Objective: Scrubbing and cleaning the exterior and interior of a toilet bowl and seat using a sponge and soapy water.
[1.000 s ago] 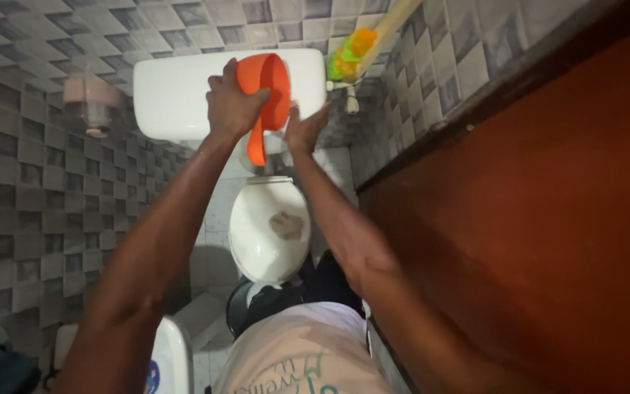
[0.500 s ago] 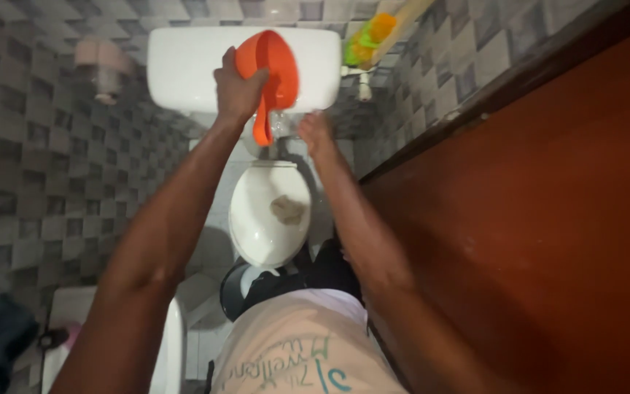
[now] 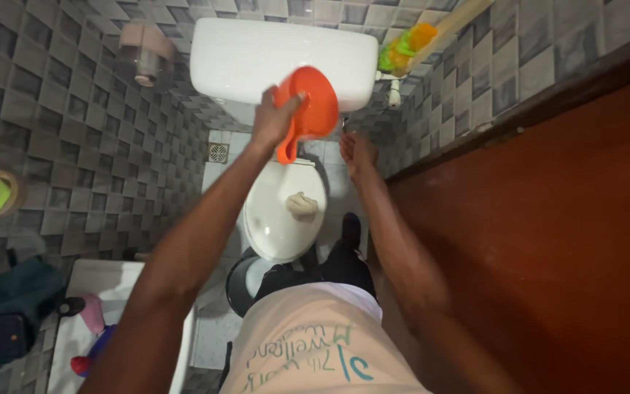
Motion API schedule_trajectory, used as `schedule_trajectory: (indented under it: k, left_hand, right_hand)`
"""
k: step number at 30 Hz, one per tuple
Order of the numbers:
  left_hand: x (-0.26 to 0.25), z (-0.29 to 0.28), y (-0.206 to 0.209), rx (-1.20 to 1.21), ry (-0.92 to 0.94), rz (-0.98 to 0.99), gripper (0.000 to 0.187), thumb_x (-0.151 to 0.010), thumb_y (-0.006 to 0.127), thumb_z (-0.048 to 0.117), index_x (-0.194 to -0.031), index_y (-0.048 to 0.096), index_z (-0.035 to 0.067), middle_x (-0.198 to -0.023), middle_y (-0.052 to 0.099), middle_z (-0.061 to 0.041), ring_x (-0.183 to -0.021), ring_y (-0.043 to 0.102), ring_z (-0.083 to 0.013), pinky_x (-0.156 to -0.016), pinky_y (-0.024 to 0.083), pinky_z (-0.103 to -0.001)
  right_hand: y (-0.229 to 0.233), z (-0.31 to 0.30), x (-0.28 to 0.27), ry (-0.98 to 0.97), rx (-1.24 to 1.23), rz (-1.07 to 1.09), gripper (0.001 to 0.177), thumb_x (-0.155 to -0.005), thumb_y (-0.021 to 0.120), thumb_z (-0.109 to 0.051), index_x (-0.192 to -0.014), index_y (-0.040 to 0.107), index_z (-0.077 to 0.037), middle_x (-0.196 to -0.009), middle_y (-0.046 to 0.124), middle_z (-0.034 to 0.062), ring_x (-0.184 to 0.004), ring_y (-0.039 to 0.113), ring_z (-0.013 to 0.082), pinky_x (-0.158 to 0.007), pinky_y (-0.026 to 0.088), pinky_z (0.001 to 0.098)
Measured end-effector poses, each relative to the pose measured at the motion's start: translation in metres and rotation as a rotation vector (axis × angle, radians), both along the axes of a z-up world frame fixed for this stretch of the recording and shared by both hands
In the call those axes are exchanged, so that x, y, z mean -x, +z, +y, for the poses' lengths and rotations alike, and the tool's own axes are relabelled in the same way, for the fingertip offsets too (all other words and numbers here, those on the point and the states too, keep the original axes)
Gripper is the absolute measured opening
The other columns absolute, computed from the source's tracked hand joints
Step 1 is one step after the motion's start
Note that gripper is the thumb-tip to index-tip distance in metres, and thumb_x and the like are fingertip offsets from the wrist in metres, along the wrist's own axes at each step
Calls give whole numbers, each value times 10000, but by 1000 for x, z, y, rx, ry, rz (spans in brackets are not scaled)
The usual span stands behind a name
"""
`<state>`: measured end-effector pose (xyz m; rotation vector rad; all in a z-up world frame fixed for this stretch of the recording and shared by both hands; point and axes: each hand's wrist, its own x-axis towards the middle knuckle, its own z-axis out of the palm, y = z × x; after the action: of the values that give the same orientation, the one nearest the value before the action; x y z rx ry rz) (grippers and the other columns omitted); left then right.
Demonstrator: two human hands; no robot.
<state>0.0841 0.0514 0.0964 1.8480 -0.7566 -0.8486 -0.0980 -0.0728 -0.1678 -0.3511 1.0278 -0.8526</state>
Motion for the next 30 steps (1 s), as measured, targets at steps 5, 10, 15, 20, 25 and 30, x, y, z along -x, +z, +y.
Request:
schedule_trajectory:
  k: [5, 10, 15, 20, 25, 30]
  left_hand:
    - [5, 20, -79, 41, -15, 19, 820, -851, 755, 458, -1428, 476, -54, -1258, 685, -235, -1113, 714, -281, -911, 588, -372]
    - [16, 40, -159, 161, -157, 217, 578, -932, 706, 337, -1325, 596, -72, -1203, 721, -232, -1053, 727, -286, -860, 611, -384]
    - [34, 69, -193, 222, -224, 1047, 491, -944, 606, 220, -1349, 562, -55, -1177, 731, -210, -958, 789, -294, -779, 687, -398]
    - [53, 96, -188, 134, -291, 1116, 574, -1017, 597, 441, -1401, 553, 17, -1231, 716, -168, -963, 739, -261, -704, 604, -364]
    - [67, 110, -209, -46, -242, 1146, 676, -962, 545, 565, -1451, 527, 99, -1327, 687, -99, -1155, 685, -267, -919, 569, -441]
    - [100, 120, -231, -167, -184, 928, 650, -942, 443, 590, -1459, 499, 201, -1369, 660, -22, -1169, 664, -205, -889, 543, -415]
  right_hand:
    - [4, 10, 6, 61, 67, 11, 185, -984, 642, -309, -977, 695, -132, -912, 747, 7, -817, 712, 128, -697, 556, 283]
    - [58, 61, 19, 156, 140, 116, 417, -1022, 539, -544, -975, 682, -155, -813, 676, -36, -675, 599, 97, -540, 426, 289]
    - [19, 90, 48, 347, 183, -71, 402, -1049, 548, -569, -1055, 669, -185, -795, 629, -36, -634, 561, 109, -474, 404, 278]
    - [58, 128, 66, 427, 27, 9, 524, -990, 502, -620, -1287, 559, -193, -1074, 657, -5, -851, 644, 171, -644, 488, 360]
    - [23, 141, 87, 536, 26, 64, 784, -994, 485, -724, -1511, 526, -135, -1322, 621, 148, -993, 578, 288, -815, 481, 434]
    - [7, 156, 104, 484, -16, 123, 739, -931, 518, -669, -1497, 470, -195, -1428, 583, 112, -1202, 608, 304, -939, 534, 507]
